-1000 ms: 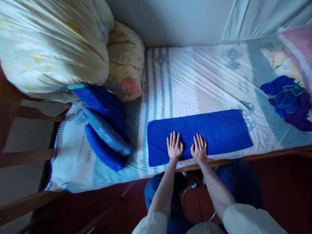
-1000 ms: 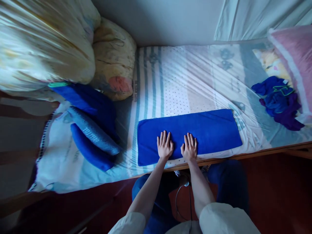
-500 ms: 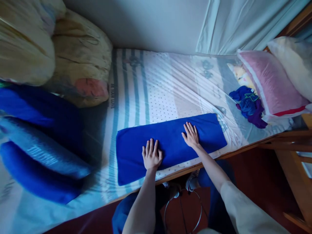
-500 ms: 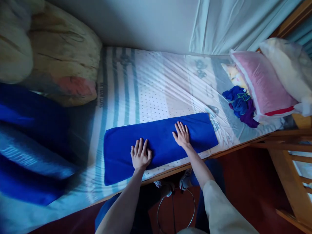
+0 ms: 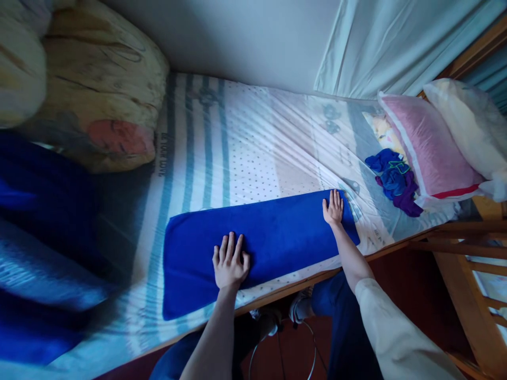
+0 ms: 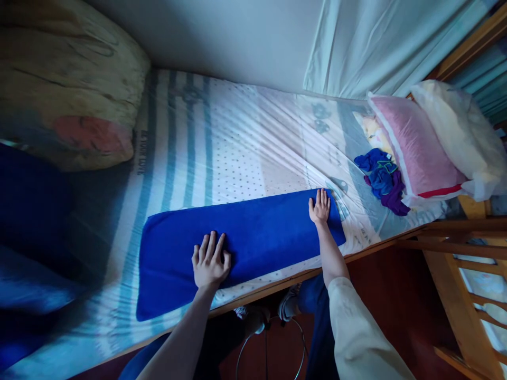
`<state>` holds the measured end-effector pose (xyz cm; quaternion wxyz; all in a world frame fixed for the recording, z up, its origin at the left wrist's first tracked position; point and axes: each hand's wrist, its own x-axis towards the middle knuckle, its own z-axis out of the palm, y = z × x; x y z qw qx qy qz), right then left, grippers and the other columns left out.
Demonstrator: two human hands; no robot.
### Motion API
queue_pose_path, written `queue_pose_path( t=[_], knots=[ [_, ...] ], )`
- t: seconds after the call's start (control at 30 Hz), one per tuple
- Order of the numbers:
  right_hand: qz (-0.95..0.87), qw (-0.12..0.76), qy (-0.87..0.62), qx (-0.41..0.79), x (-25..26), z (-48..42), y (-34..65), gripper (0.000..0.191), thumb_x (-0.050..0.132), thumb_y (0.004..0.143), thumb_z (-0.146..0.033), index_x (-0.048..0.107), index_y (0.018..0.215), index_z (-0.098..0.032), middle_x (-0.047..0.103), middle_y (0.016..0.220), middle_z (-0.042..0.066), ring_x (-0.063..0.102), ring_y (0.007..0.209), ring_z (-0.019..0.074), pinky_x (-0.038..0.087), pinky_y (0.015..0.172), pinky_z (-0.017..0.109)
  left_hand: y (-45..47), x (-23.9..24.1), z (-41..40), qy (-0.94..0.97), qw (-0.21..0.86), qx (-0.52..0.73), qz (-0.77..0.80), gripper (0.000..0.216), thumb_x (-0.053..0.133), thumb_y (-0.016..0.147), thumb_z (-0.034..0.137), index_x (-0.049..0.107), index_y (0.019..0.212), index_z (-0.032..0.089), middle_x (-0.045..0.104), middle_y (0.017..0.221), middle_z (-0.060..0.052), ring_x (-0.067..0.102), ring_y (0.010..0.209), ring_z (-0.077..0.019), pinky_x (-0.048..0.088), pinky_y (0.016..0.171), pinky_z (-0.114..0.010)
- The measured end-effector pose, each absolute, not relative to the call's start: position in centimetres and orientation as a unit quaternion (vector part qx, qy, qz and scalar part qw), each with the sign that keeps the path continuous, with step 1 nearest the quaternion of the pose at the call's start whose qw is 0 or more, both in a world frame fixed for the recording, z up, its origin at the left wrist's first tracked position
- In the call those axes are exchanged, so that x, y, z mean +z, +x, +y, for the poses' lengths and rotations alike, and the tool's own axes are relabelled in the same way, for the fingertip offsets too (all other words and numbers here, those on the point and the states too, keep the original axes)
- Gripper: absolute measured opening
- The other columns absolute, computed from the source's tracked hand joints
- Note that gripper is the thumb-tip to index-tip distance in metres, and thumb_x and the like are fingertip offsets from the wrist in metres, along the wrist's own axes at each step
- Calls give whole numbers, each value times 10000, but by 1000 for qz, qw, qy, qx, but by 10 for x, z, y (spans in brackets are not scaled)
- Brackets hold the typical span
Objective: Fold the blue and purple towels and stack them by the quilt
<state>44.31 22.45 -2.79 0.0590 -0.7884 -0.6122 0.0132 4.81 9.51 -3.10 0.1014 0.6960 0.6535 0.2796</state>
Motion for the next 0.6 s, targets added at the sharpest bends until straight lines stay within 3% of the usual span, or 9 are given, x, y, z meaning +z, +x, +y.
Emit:
queue_pose_path(
  t=[0.2, 0.33, 0.47, 0.6],
  knots=[
    [-565, 102, -819, -2, -29, 238, 457, 647, 273, 1028, -462, 347, 1568, -113, 354, 1621, 169, 289, 1505, 274, 231, 1228, 497, 48, -30, 96, 695, 98, 275, 657, 635, 500, 918, 244, 430, 1549, 247, 382, 1612, -98, 350, 1501, -309, 213, 1250, -545],
    [-438, 176, -881, -37, -17, 252, 480, 575, 331, 1017, -446, 498, 1435, -88, 576, 1392, 243, 494, 1317, 327, 370, 1112, 517, 47, -32, 95, 688, 119, 273, 662, 659, 506, 903, 246, 414, 1556, 262, 364, 1624, -85, 340, 1505, -313, 200, 1251, -553],
    [-440, 185, -879, 6, 1, 269, 512, 426, 460, 986, -419, 624, 1268, -144, 727, 1079, 160, 598, 1122, 291, 433, 1020, 439, 47, -34, 94, 682, 135, 274, 665, 669, 505, 898, 246, 408, 1559, 269, 337, 1639, -74, 312, 1517, -318, 169, 1259, -556],
    [-473, 169, -858, 107, 7, 279, 531, 335, 597, 919, -415, 701, 1135, -180, 761, 978, 104, 633, 1026, 248, 449, 982, 387, 48, -35, 94, 680, 130, 280, 665, 656, 502, 901, 250, 424, 1552, 269, 346, 1635, -77, 320, 1514, -317, 179, 1256, -562]
  ],
)
